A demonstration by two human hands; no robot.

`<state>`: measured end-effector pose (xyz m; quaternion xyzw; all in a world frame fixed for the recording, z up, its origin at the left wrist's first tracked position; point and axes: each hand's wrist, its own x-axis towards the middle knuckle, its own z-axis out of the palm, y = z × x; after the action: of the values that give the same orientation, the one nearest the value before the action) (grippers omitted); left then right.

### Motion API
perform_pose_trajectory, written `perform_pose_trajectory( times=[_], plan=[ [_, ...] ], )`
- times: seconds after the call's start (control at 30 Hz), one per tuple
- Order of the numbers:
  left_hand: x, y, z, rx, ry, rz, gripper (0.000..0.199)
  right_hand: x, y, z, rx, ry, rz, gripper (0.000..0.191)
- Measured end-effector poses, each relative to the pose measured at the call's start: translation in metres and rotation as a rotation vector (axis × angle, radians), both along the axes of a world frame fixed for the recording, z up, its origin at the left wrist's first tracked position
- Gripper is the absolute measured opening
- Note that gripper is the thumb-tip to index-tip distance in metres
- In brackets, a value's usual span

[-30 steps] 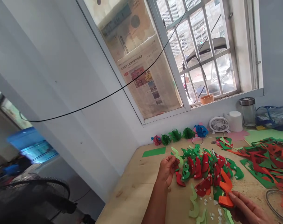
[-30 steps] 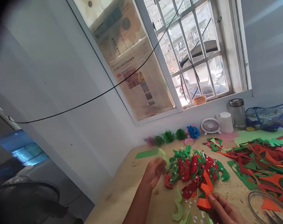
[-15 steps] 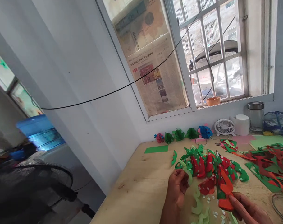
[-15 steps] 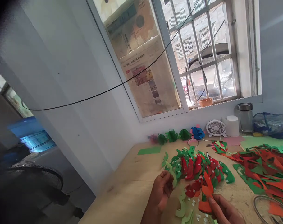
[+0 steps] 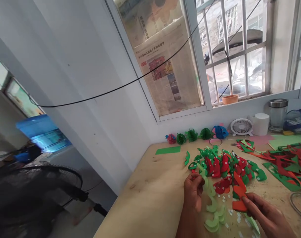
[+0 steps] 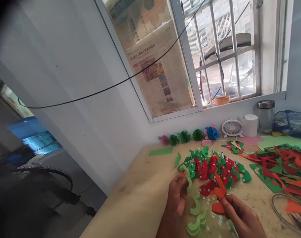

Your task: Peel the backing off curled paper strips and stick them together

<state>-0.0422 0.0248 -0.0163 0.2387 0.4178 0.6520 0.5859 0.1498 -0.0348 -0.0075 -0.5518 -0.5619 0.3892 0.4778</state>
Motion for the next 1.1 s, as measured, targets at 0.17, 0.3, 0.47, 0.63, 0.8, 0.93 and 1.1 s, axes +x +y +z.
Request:
perform_pose_trajectory(
  times=[0.17, 0.3, 0.47, 0.63, 0.8, 0.93, 1.1],
  plan=[
    [0.005, -0.003, 0.002, -0.01, 0.007, -0.004, 0.033, 0.0, -0.004, 0.018, -0.031, -0.001, 0.021, 0.036],
    [0.01, -0.006, 0.002, -0.065, 0.04, -0.081, 0.035, -0.001, -0.006, 0.023, -0.034, 0.011, 0.074, 0.035],
    [0.014, -0.01, 0.005, -0.094, 0.049, -0.135, 0.034, 0.0, -0.005, 0.022, -0.075, -0.013, 0.112, 0.034],
    [0.016, -0.014, 0.011, -0.129, 0.037, -0.148, 0.033, -0.001, -0.005, 0.023, -0.047, -0.091, 0.106, 0.032],
    [0.017, -0.019, 0.019, -0.138, 0.01, -0.178, 0.031, -0.001, -0.005, 0.023, -0.028, -0.119, 0.089, 0.033],
    [0.02, -0.021, 0.02, -0.092, -0.003, -0.242, 0.029, -0.001, -0.004, 0.023, -0.009, -0.13, 0.111, 0.033],
    [0.024, -0.025, 0.02, -0.055, 0.12, -0.36, 0.029, -0.001, -0.003, 0.023, -0.011, -0.128, 0.133, 0.033]
  ],
)
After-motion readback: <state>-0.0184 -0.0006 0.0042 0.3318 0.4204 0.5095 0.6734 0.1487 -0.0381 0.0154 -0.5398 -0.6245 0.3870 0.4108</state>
